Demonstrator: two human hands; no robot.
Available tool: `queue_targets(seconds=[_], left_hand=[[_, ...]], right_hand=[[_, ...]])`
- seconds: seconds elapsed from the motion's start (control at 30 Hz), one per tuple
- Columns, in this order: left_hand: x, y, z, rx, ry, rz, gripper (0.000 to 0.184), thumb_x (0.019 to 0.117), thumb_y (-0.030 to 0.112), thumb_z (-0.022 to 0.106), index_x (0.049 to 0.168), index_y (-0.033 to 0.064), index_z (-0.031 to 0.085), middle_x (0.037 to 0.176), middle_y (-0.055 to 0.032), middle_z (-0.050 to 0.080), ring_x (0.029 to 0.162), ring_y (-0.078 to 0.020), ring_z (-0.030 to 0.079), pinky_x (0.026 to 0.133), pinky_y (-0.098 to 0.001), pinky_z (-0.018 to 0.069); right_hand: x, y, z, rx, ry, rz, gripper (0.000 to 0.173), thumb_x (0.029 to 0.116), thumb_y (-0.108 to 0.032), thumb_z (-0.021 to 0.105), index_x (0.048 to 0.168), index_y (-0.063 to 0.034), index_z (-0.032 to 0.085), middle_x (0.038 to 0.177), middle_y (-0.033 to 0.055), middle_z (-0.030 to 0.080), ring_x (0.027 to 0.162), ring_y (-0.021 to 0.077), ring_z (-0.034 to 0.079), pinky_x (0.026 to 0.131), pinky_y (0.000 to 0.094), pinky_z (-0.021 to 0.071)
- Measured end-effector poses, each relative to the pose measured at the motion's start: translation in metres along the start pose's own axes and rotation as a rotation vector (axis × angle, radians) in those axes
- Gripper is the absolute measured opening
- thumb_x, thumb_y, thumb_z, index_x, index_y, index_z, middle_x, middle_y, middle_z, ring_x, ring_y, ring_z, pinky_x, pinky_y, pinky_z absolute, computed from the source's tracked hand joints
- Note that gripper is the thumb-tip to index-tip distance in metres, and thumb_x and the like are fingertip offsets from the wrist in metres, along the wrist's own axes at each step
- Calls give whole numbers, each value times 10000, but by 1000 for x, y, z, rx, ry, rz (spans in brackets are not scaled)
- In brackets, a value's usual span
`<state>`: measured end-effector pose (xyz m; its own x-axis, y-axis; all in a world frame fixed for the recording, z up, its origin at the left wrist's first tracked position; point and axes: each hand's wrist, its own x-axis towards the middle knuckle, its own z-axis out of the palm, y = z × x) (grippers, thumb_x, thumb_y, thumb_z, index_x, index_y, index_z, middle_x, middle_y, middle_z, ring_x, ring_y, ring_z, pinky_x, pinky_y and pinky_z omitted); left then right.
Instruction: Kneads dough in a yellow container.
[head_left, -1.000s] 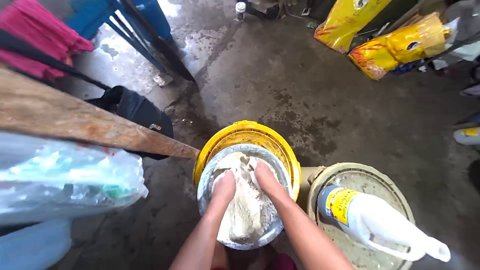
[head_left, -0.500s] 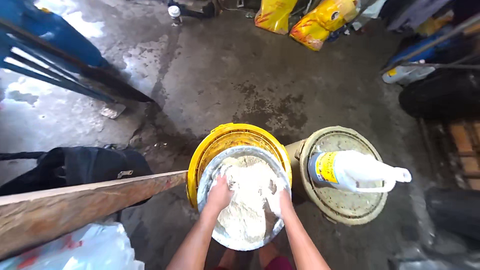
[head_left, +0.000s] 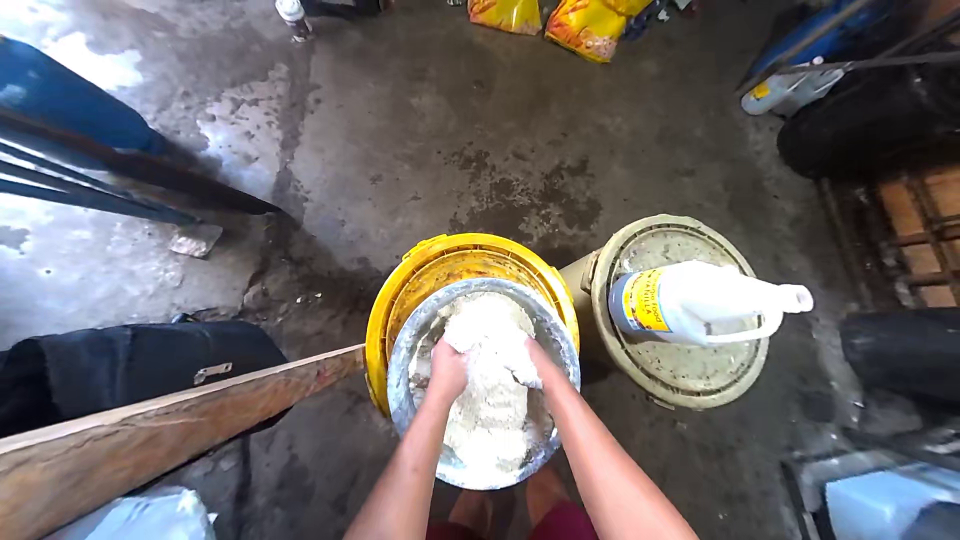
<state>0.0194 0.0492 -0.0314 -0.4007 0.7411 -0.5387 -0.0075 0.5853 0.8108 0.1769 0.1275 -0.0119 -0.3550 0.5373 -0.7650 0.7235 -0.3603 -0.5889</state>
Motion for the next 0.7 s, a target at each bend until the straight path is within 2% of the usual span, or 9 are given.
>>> queue_targets(seconds=[0.07, 0.13, 0.23, 0.33, 0.4, 0.47, 0.53, 0.6, 0.7], left_hand=[[-10, -1, -3, -194, 12, 15, 487, 913, -49, 652, 1370, -120, 501, 1279, -211, 645, 1173, -178, 638, 1046, -329, 515], [-21, 6, -10, -278, 9, -28, 451, 965, -46, 596, 1391, -121, 471, 1280, -211, 631, 1153, -155, 627, 1027, -302, 507], [-31, 10, -25, 6, 5, -59, 392, 991, 54, 627, 1346, -96, 552, 1251, -229, 662, 1173, -240, 645, 1059, -398, 498], [-43, 13, -41, 397, -31, -97, 353, 1028, 154, 594, 1305, -64, 618, 1289, -259, 648, 1250, -354, 607, 1106, -511, 445], [-51, 9, -44, 575, -98, -193, 408, 1025, 138, 577, 1374, -74, 564, 1429, -291, 542, 1359, -395, 518, 1158, -519, 391], [-58, -8, -37, 587, -130, -250, 482, 1048, 193, 551, 1434, -89, 492, 1511, -316, 444, 1414, -409, 453, 1182, -504, 358], [-62, -31, -23, 477, -74, -249, 626, 1052, 328, 564, 1497, -83, 407, 1530, -310, 427, 1434, -394, 436, 1198, -485, 345], [-58, -45, -9, 342, 36, -220, 729, 1002, 395, 644, 1515, -61, 397, 1516, -291, 460, 1426, -379, 450, 1195, -493, 349], [-48, -53, -1, 65, 162, -193, 660, 977, 315, 705, 1474, -48, 465, 1457, -251, 540, 1385, -323, 503, 1184, -468, 372]], right_hand=[[-10, -6, 0, -15, 25, -21, 637, 927, -63, 722, 1471, 97, 431, 1404, 286, 561, 1307, 328, 563, 1131, 443, 438], [-20, -14, 2, 38, 55, -30, 624, 938, -48, 702, 1474, 100, 419, 1402, 278, 561, 1297, 309, 567, 1123, 424, 444], [-29, -17, 1, -11, 93, -23, 578, 967, -97, 679, 1454, 108, 445, 1392, 286, 568, 1287, 329, 580, 1115, 442, 460], [-38, -12, -7, -224, 93, 18, 560, 991, -187, 665, 1448, 84, 488, 1444, 275, 548, 1373, 345, 522, 1182, 452, 393], [-46, -2, -6, -336, 109, 106, 613, 979, -230, 693, 1465, 73, 475, 1481, 273, 517, 1409, 355, 487, 1199, 462, 366], [-54, 13, 2, -369, 144, 212, 640, 996, -221, 663, 1506, 76, 417, 1513, 285, 480, 1438, 374, 453, 1210, 481, 345], [-44, 41, 15, -269, 214, 245, 713, 976, -292, 688, 1535, 36, 391, 1498, 266, 506, 1418, 362, 482, 1196, 490, 371], [-28, 57, 23, -30, 261, 223, 676, 1006, -278, 661, 1551, 8, 380, 1495, 257, 513, 1404, 348, 498, 1184, 489, 388], [-18, 58, 25, 338, 242, 170, 457, 1085, -200, 509, 1477, 31, 471, 1461, 243, 535, 1357, 295, 520, 1148, 445, 420]])
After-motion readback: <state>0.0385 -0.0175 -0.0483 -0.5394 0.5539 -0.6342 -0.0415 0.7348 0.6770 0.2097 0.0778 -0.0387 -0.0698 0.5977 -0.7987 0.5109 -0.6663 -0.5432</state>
